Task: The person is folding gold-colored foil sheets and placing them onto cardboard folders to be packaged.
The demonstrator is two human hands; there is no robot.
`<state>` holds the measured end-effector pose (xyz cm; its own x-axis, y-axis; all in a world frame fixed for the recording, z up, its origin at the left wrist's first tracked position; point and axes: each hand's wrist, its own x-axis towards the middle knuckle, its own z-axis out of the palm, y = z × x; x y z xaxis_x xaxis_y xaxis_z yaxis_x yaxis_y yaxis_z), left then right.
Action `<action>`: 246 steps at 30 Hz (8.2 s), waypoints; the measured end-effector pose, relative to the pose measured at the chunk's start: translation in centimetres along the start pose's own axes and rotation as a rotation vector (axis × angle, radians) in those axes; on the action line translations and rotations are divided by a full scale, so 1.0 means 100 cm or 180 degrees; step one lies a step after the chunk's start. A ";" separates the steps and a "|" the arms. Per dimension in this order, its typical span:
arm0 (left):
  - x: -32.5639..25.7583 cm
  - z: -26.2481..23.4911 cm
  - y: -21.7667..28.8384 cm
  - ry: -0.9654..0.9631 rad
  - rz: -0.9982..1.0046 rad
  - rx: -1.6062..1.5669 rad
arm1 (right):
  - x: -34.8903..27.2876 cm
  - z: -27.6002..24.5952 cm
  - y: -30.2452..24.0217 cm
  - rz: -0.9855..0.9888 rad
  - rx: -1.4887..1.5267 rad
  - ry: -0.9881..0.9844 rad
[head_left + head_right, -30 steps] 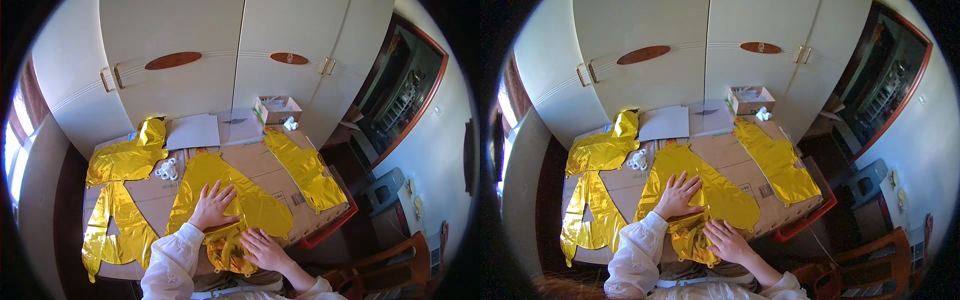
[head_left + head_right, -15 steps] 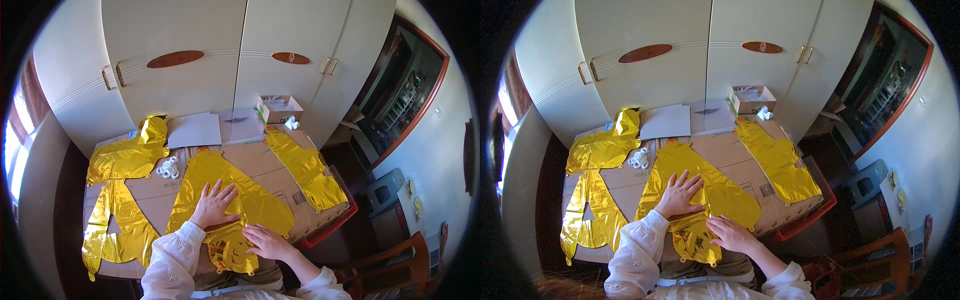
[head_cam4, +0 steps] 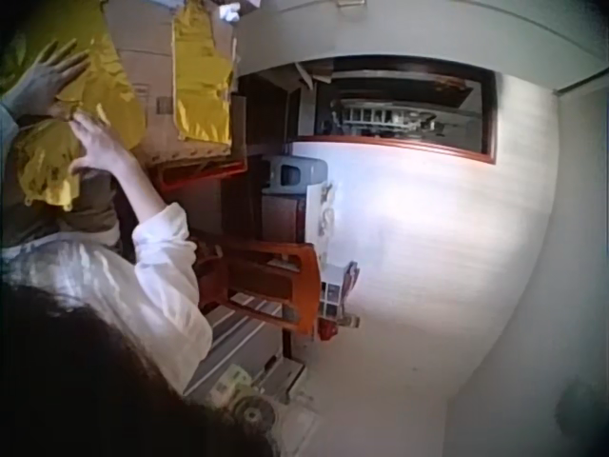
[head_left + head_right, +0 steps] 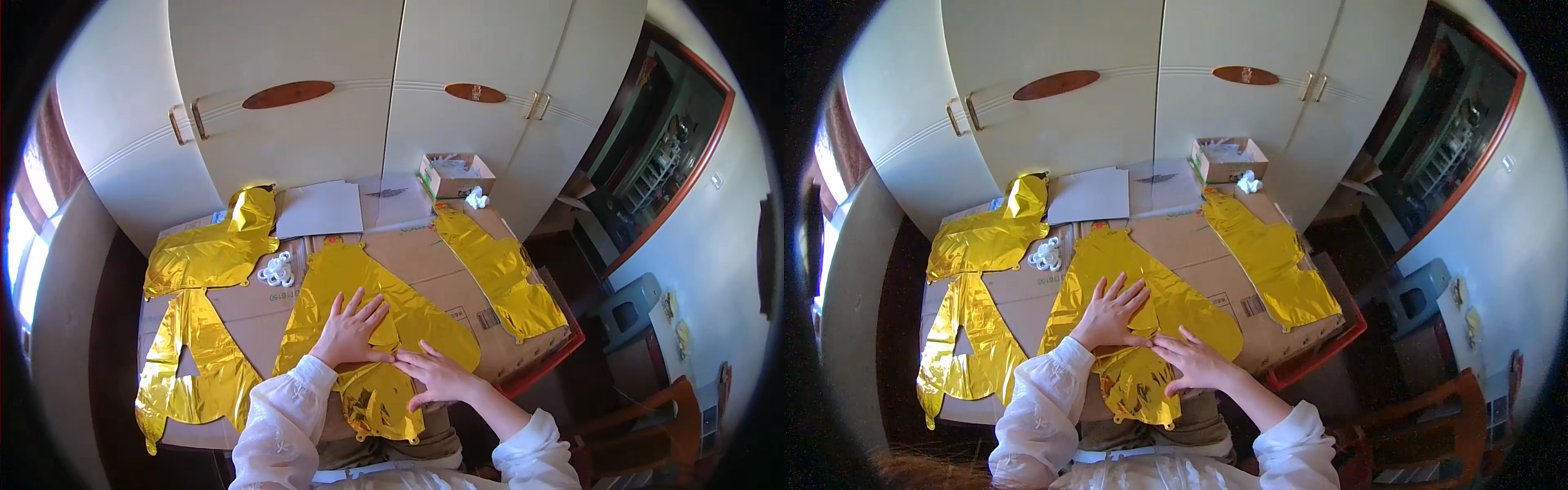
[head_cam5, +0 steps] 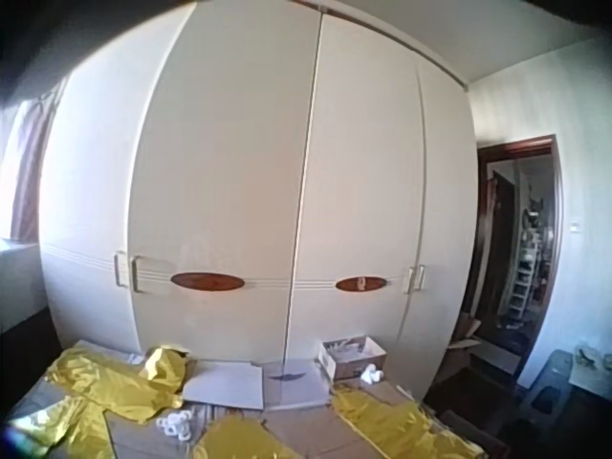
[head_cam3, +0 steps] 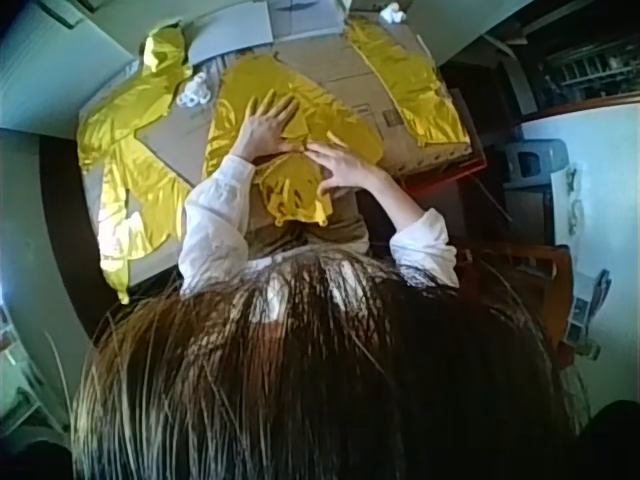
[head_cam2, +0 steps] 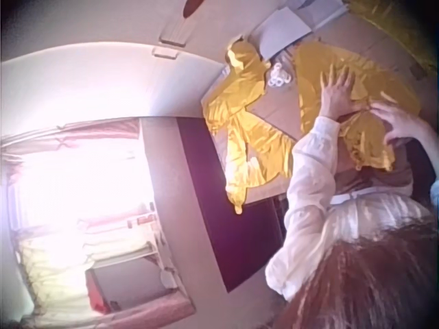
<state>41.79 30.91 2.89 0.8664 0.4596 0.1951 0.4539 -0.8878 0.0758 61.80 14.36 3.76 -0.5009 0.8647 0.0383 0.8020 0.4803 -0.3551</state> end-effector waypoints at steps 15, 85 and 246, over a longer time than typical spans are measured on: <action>-0.001 -0.002 -0.001 -0.0132 -0.0052 -0.0082 | -0.020 0.004 -0.010 -0.0509 0.0059 0.0567; -0.004 -0.017 0.000 -0.0444 0.1211 -0.1490 | -0.010 0.024 -0.023 0.0054 -0.0225 0.0710; -0.029 -0.030 0.031 0.0463 -0.0497 -0.1581 | 0.021 0.022 -0.077 0.1198 0.1220 0.1503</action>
<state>40.00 26.77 5.52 0.7428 0.6103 0.2753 0.3913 -0.7294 0.5612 53.89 12.14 4.56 0.0512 0.9745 0.2183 0.6785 0.1264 -0.7237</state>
